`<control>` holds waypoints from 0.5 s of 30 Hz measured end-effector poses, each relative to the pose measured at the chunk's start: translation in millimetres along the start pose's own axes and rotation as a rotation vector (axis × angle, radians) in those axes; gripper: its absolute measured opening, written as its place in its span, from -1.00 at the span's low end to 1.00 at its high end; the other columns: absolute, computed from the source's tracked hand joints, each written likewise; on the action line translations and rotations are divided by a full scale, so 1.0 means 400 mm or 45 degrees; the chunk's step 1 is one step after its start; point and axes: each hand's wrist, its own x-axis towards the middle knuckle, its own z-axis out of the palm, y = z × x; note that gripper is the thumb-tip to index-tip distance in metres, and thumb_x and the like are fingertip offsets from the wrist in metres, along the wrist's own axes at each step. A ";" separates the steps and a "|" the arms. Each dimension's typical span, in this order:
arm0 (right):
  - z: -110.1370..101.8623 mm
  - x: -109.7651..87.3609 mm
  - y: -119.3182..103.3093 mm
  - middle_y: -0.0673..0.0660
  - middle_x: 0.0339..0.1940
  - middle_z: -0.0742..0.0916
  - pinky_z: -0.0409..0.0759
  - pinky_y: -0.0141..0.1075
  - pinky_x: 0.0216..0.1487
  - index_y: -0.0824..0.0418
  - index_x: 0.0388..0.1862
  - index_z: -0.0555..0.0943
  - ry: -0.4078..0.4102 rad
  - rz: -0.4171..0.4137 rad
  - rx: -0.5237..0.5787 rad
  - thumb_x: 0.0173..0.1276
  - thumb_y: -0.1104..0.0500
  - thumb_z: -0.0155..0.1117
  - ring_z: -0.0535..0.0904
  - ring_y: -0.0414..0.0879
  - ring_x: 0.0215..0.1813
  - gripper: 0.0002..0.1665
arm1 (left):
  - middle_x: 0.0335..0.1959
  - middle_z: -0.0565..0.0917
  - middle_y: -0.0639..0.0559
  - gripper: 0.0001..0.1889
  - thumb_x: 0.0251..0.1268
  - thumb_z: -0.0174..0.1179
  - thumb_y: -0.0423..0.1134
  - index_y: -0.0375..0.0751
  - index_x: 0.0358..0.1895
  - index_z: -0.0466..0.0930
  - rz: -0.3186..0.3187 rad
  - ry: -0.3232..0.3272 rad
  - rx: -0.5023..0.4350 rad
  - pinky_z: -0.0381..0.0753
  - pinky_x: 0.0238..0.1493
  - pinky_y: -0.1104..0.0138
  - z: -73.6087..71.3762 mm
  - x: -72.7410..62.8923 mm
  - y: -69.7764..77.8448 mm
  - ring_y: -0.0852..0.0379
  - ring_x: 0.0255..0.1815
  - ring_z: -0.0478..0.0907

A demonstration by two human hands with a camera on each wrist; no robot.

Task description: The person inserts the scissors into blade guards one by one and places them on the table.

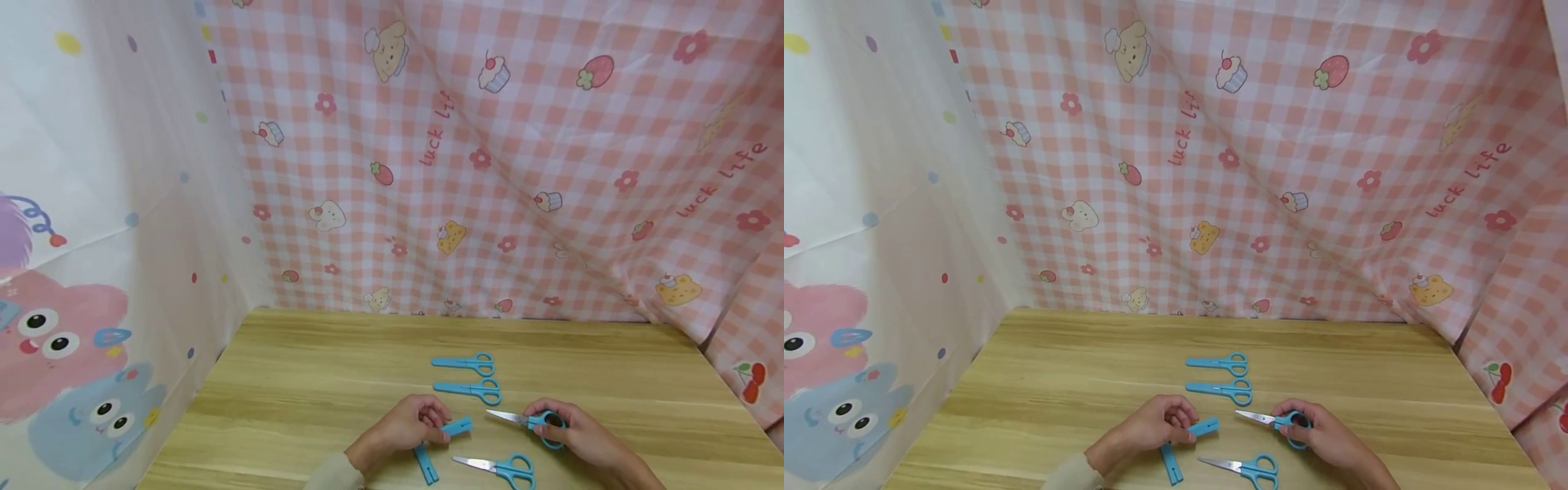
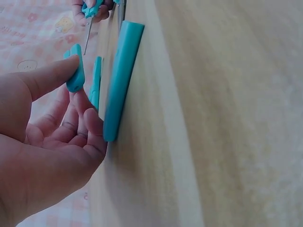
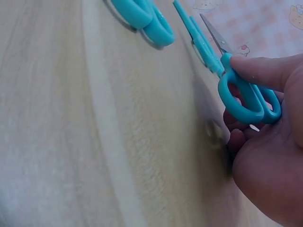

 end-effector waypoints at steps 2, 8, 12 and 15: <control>0.000 0.001 -0.004 0.09 -0.13 0.60 0.36 -0.38 -0.15 0.33 0.08 0.54 0.015 0.021 -0.001 0.50 0.19 0.14 0.42 -0.28 -0.13 -0.71 | -0.42 0.58 0.04 -0.76 0.05 0.40 -0.55 -0.24 -0.23 0.63 0.005 0.010 -0.004 0.45 -0.37 0.45 -0.003 0.001 0.002 0.17 -0.38 0.47; 0.001 0.005 -0.016 0.11 -0.13 0.59 0.37 -0.36 -0.18 0.34 0.09 0.54 0.029 0.060 0.022 0.50 0.18 0.15 0.42 -0.23 -0.16 -0.69 | -0.39 0.59 0.04 -0.75 0.05 0.40 -0.54 -0.20 -0.23 0.63 0.000 0.030 -0.023 0.48 -0.36 0.43 -0.013 0.005 0.011 0.16 -0.39 0.50; 0.002 0.006 -0.017 0.09 -0.16 0.59 0.40 -0.35 -0.22 0.36 0.11 0.52 0.036 0.054 0.044 0.51 0.19 0.13 0.42 -0.22 -0.20 -0.69 | -0.37 0.60 0.04 -0.75 0.07 0.40 -0.52 -0.19 -0.21 0.63 -0.018 0.030 -0.019 0.49 -0.36 0.41 -0.015 0.005 0.015 0.15 -0.39 0.50; 0.002 0.005 -0.015 0.06 -0.18 0.59 0.42 -0.34 -0.24 0.37 0.11 0.51 0.041 0.027 0.064 0.52 0.21 0.11 0.43 -0.21 -0.23 -0.69 | -0.32 0.65 0.04 -0.72 0.09 0.39 -0.53 -0.22 -0.13 0.64 -0.014 0.029 -0.013 0.52 -0.33 0.39 -0.015 0.002 0.018 0.15 -0.36 0.53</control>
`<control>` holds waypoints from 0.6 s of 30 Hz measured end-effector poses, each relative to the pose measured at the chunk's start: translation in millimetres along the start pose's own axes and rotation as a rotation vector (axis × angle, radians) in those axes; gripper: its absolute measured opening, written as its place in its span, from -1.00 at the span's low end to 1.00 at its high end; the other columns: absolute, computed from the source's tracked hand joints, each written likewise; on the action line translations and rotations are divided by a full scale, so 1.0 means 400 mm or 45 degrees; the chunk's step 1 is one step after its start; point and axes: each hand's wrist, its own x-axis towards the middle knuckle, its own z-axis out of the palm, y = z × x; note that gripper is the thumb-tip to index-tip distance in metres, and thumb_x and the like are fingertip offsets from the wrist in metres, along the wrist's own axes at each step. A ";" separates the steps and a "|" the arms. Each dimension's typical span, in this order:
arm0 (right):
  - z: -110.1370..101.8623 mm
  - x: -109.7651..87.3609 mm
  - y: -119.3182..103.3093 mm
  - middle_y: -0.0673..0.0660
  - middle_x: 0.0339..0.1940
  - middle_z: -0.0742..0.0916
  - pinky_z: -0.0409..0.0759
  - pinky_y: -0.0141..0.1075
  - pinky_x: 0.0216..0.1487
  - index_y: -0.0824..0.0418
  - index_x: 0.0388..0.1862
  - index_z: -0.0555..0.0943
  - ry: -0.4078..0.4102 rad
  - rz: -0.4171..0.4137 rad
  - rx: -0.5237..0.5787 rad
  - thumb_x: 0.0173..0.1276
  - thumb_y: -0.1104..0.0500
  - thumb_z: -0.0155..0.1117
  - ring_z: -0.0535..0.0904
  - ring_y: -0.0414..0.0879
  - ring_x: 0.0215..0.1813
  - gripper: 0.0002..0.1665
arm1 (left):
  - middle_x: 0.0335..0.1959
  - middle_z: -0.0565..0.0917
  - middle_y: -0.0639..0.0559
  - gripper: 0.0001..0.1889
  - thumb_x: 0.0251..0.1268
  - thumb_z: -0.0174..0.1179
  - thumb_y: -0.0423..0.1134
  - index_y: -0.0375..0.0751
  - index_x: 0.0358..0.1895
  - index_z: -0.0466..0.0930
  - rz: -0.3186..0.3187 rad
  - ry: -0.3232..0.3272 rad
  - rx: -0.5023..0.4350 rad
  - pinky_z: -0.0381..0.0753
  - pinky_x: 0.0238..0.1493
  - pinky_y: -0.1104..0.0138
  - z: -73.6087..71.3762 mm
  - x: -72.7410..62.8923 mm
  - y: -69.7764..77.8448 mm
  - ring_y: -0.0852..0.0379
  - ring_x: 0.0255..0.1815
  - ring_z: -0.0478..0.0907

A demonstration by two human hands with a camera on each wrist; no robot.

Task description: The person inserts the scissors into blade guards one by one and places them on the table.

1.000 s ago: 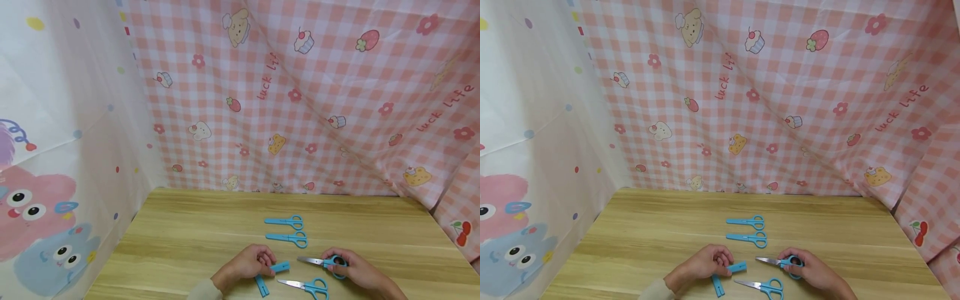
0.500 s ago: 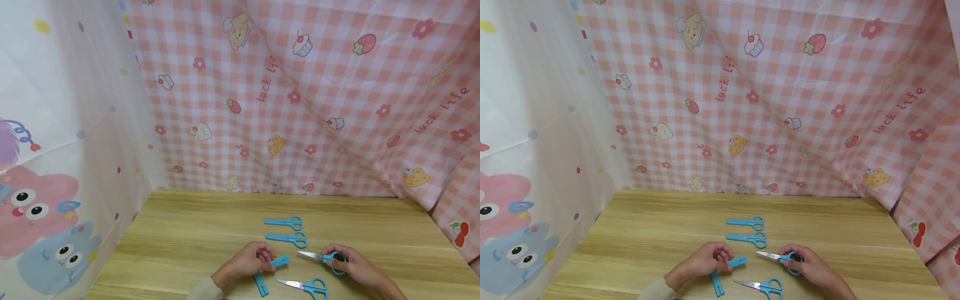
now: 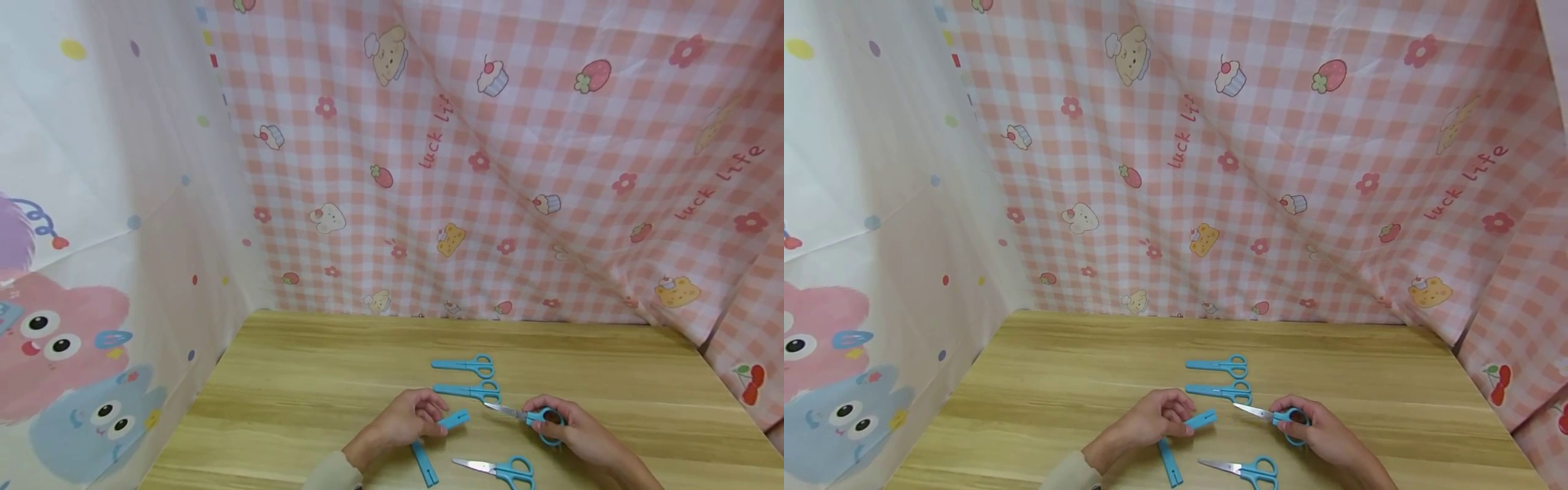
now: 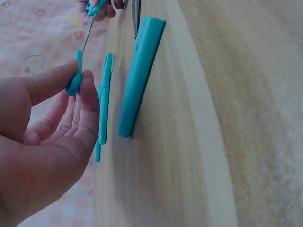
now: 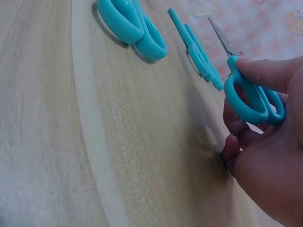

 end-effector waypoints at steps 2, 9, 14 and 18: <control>0.000 0.000 0.000 0.05 -0.18 0.59 0.42 -0.34 -0.25 0.39 0.12 0.50 -0.002 -0.019 0.026 0.52 0.23 0.10 0.43 -0.20 -0.24 -0.69 | -0.28 0.69 0.03 -0.68 0.09 0.38 -0.54 -0.23 -0.07 0.64 0.010 0.001 0.004 0.55 -0.31 0.37 0.000 -0.001 0.001 0.15 -0.33 0.56; 0.002 0.006 -0.011 0.15 -0.12 0.64 0.52 -0.35 -0.19 0.47 0.13 0.45 -0.032 -0.050 0.095 0.52 0.25 0.09 0.54 -0.19 -0.18 -0.66 | -0.22 0.77 -0.06 -0.63 0.15 0.27 -0.61 -0.26 0.03 0.64 -0.009 -0.034 -0.036 0.57 -0.29 0.39 0.001 -0.002 0.007 0.17 -0.28 0.65; 0.004 0.009 -0.025 0.22 -0.21 0.66 0.57 -0.34 -0.29 0.48 0.15 0.41 -0.086 -0.038 0.155 0.53 0.24 0.08 0.64 -0.11 -0.23 -0.64 | -0.23 0.77 -0.05 -0.65 0.17 0.27 -0.56 -0.29 0.04 0.65 -0.002 -0.044 -0.040 0.50 -0.43 0.40 -0.006 -0.003 0.008 0.22 -0.37 0.60; 0.005 0.010 -0.034 0.23 -0.27 0.65 0.56 -0.32 -0.31 0.44 0.16 0.42 -0.075 -0.041 0.130 0.53 0.23 0.08 0.60 -0.12 -0.27 -0.65 | -0.26 0.76 -0.07 -0.70 0.24 0.23 -0.52 -0.29 0.04 0.65 -0.022 -0.033 -0.087 0.49 -0.48 0.40 -0.015 -0.003 0.008 0.20 -0.47 0.56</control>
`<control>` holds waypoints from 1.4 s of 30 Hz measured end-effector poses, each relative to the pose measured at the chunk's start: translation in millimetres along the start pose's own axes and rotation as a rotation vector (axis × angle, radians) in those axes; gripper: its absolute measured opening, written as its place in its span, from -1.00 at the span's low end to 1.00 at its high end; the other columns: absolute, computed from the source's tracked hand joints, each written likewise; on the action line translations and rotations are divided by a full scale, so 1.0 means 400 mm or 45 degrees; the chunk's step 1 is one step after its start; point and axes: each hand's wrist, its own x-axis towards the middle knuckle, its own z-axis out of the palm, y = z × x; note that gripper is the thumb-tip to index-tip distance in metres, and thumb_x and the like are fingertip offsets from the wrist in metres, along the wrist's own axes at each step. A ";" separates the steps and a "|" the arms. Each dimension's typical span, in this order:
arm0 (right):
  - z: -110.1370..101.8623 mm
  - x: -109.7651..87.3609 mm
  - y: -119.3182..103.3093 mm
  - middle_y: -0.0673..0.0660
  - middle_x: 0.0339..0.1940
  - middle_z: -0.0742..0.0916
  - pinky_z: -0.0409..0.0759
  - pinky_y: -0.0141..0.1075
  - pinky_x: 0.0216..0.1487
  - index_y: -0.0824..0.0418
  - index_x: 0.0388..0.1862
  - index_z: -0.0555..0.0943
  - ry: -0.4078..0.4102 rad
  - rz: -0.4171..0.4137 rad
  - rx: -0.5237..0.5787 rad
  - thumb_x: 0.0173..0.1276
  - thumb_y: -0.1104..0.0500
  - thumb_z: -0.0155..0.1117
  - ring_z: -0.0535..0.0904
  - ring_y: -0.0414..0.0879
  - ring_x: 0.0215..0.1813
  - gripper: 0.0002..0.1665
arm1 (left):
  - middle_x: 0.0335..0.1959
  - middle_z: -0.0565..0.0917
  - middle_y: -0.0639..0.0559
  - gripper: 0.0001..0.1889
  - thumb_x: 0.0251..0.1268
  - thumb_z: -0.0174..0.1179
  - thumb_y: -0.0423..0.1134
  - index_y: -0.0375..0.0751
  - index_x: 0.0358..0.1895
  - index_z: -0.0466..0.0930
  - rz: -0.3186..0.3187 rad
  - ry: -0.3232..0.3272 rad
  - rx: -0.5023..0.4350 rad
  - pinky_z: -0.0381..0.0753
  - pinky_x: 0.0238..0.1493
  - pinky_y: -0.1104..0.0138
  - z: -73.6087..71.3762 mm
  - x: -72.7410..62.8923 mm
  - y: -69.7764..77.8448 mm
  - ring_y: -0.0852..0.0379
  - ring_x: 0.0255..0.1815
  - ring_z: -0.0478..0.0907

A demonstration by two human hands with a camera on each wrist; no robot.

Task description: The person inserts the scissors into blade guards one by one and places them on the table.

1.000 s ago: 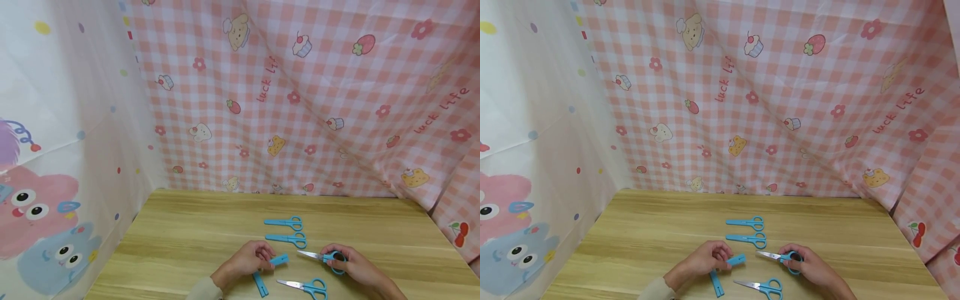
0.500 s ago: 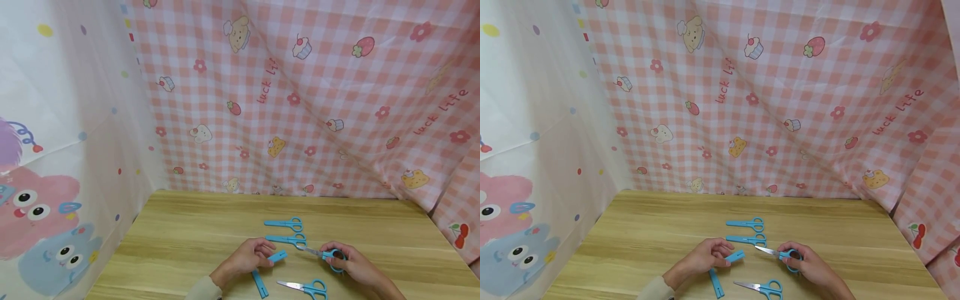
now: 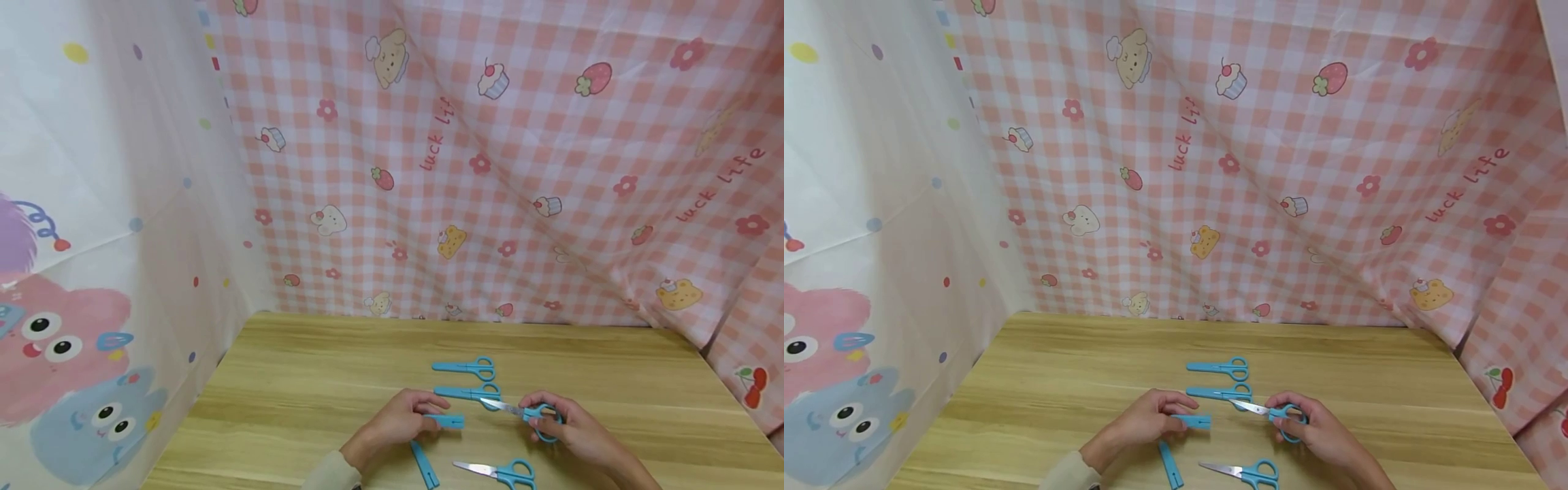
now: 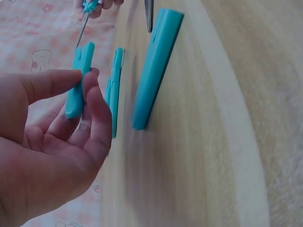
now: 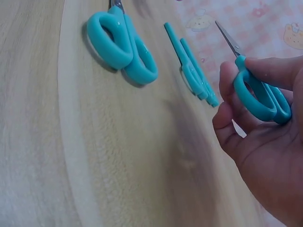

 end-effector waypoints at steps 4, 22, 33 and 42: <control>0.003 0.001 -0.007 0.26 -0.28 0.64 0.58 -0.29 -0.26 0.42 0.16 0.42 0.018 -0.025 -0.033 0.53 0.23 0.08 0.59 -0.12 -0.27 -0.65 | -0.26 0.75 -0.15 -0.76 0.34 0.18 -0.48 -0.31 0.03 0.65 -0.027 -0.001 -0.053 0.57 -0.45 0.41 -0.003 -0.001 0.004 0.18 -0.48 0.61; 0.020 0.008 -0.042 0.11 -0.40 0.65 0.60 -0.26 -0.37 0.35 -0.03 0.50 0.117 -0.139 -0.098 0.48 0.26 0.16 0.59 -0.23 -0.37 -0.81 | -0.23 0.71 -0.25 -0.79 0.32 0.21 -0.46 -0.31 -0.02 0.67 0.081 0.041 0.008 0.58 -0.33 0.38 -0.006 -0.007 0.019 0.18 -0.44 0.55; 0.016 0.012 -0.062 0.13 -0.37 0.66 0.60 -0.25 -0.32 0.36 -0.03 0.50 0.096 -0.177 -0.093 0.48 0.27 0.15 0.59 -0.22 -0.35 -0.82 | -0.24 0.71 -0.19 -0.83 0.30 0.25 -0.44 -0.21 -0.08 0.69 0.096 0.081 -0.020 0.62 -0.28 0.33 -0.011 -0.012 0.034 0.15 -0.38 0.57; 0.023 0.014 -0.076 0.21 -0.40 0.66 0.58 -0.30 -0.35 0.35 -0.06 0.52 0.128 -0.192 -0.104 0.46 0.25 0.19 0.61 -0.10 -0.37 -0.82 | -0.26 0.70 -0.14 -0.82 0.30 0.25 -0.45 -0.26 -0.07 0.67 0.115 0.077 -0.040 0.64 -0.26 0.29 -0.016 -0.019 0.049 0.12 -0.37 0.58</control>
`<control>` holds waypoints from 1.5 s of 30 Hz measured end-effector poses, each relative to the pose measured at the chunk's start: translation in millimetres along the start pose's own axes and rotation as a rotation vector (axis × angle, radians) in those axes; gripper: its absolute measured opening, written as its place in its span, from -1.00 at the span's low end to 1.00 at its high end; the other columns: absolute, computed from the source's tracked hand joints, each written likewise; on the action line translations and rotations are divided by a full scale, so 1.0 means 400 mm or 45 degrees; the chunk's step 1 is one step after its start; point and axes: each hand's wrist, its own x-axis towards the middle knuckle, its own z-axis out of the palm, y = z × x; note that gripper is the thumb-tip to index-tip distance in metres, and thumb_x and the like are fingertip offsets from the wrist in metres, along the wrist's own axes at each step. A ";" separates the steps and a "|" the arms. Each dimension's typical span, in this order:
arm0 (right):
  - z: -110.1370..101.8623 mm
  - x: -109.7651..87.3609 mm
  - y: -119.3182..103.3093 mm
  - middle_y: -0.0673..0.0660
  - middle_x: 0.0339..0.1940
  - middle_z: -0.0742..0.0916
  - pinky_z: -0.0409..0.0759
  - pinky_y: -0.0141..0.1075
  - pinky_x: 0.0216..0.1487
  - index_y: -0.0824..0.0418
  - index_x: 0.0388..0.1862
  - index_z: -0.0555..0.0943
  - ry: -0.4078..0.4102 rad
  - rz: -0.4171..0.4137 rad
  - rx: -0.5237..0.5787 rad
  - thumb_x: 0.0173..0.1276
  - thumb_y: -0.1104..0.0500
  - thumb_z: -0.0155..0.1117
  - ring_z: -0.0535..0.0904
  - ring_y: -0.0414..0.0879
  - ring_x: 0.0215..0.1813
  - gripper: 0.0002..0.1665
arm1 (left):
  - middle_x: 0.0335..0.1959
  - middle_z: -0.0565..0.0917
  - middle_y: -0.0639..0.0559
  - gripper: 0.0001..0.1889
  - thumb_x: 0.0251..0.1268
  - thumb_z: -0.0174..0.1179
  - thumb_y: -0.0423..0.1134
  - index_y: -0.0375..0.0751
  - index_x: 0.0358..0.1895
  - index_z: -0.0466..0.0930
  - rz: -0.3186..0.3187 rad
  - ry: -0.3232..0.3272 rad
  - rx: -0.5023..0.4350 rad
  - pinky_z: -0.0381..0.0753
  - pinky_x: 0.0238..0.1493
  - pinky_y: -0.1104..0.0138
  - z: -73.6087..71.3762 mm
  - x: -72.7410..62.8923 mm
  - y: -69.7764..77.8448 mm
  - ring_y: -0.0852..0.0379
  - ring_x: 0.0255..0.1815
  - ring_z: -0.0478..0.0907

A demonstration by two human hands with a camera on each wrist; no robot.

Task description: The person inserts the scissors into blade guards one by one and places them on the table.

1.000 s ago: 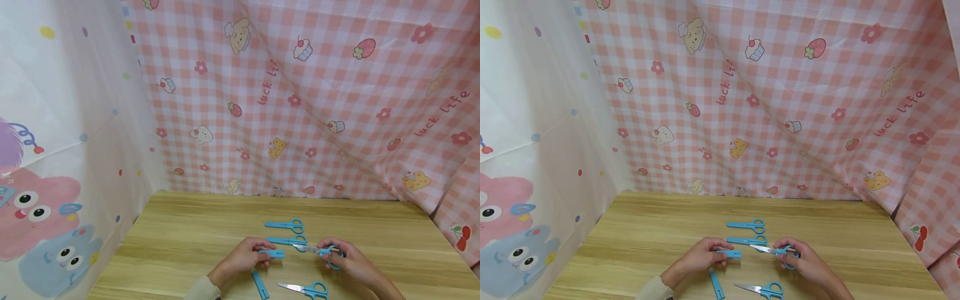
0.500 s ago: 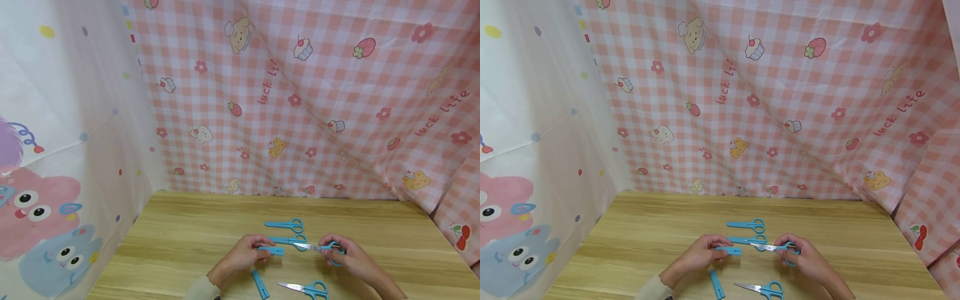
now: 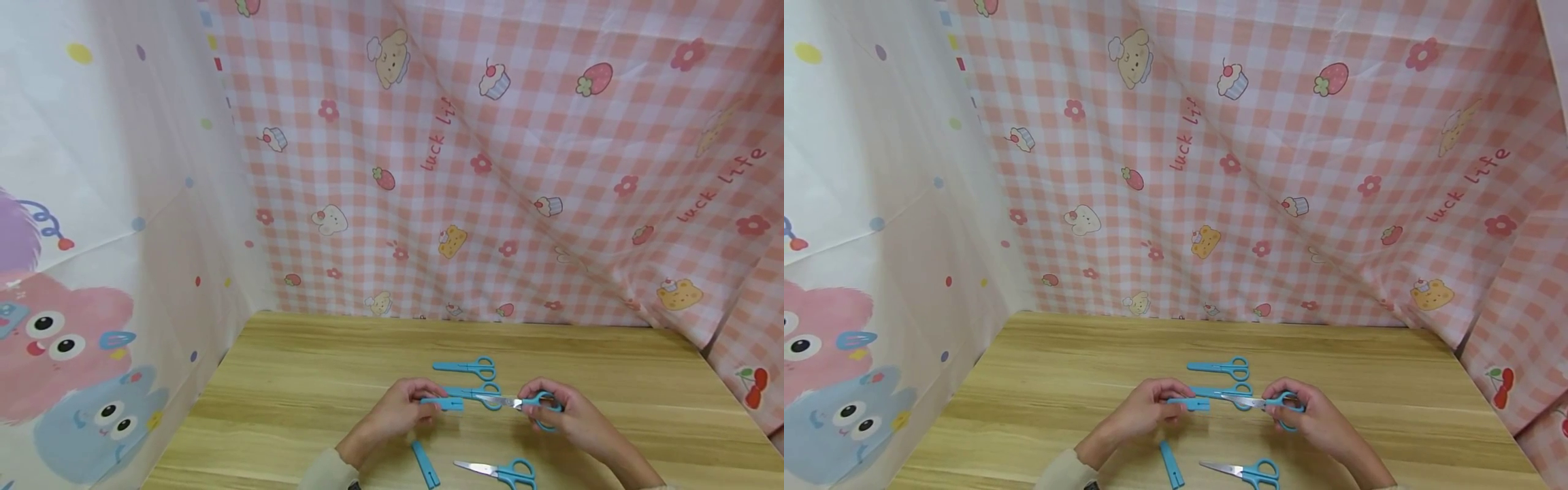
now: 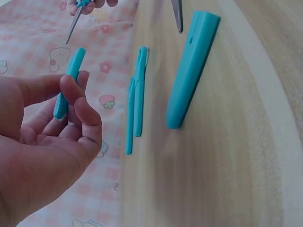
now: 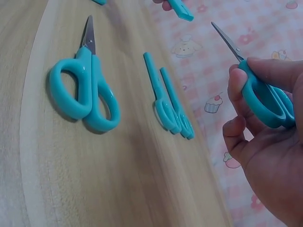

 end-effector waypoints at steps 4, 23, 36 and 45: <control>0.003 0.001 -0.004 0.22 -0.42 0.65 0.58 -0.31 -0.38 0.33 -0.06 0.53 0.033 -0.019 -0.021 0.45 0.25 0.21 0.61 -0.08 -0.39 -0.82 | -0.27 0.71 -0.09 -0.82 0.31 0.24 -0.44 -0.27 -0.05 0.67 0.006 0.000 0.013 0.65 -0.24 0.27 -0.004 0.002 0.004 0.08 -0.34 0.60; 0.009 0.006 -0.019 0.16 -0.38 0.66 0.58 -0.25 -0.33 0.37 -0.01 0.49 -0.015 -0.028 -0.008 0.46 0.26 0.18 0.61 0.01 -0.37 -0.78 | -0.18 0.71 -0.02 -0.80 0.37 0.21 -0.35 -0.20 0.00 0.66 0.111 -0.095 0.079 0.47 -0.35 0.42 -0.011 -0.003 0.007 0.13 -0.31 0.52; 0.020 0.013 -0.022 0.13 -0.41 0.65 0.55 -0.28 -0.40 0.33 -0.04 0.51 -0.033 -0.038 -0.002 0.46 0.27 0.19 0.60 -0.08 -0.41 -0.82 | -0.15 0.70 -0.06 -0.81 0.38 0.20 -0.34 -0.18 0.00 0.66 0.124 -0.089 0.102 0.48 -0.32 0.40 -0.011 -0.005 0.011 0.09 -0.28 0.53; 0.024 0.016 -0.025 0.09 -0.38 0.65 0.59 -0.28 -0.37 0.34 -0.04 0.51 -0.023 0.001 -0.020 0.45 0.24 0.22 0.61 -0.05 -0.39 -0.79 | -0.18 0.68 0.00 -0.81 0.39 0.20 -0.32 -0.11 0.00 0.67 0.108 -0.084 0.106 0.45 -0.37 0.42 -0.011 -0.005 0.015 0.17 -0.35 0.47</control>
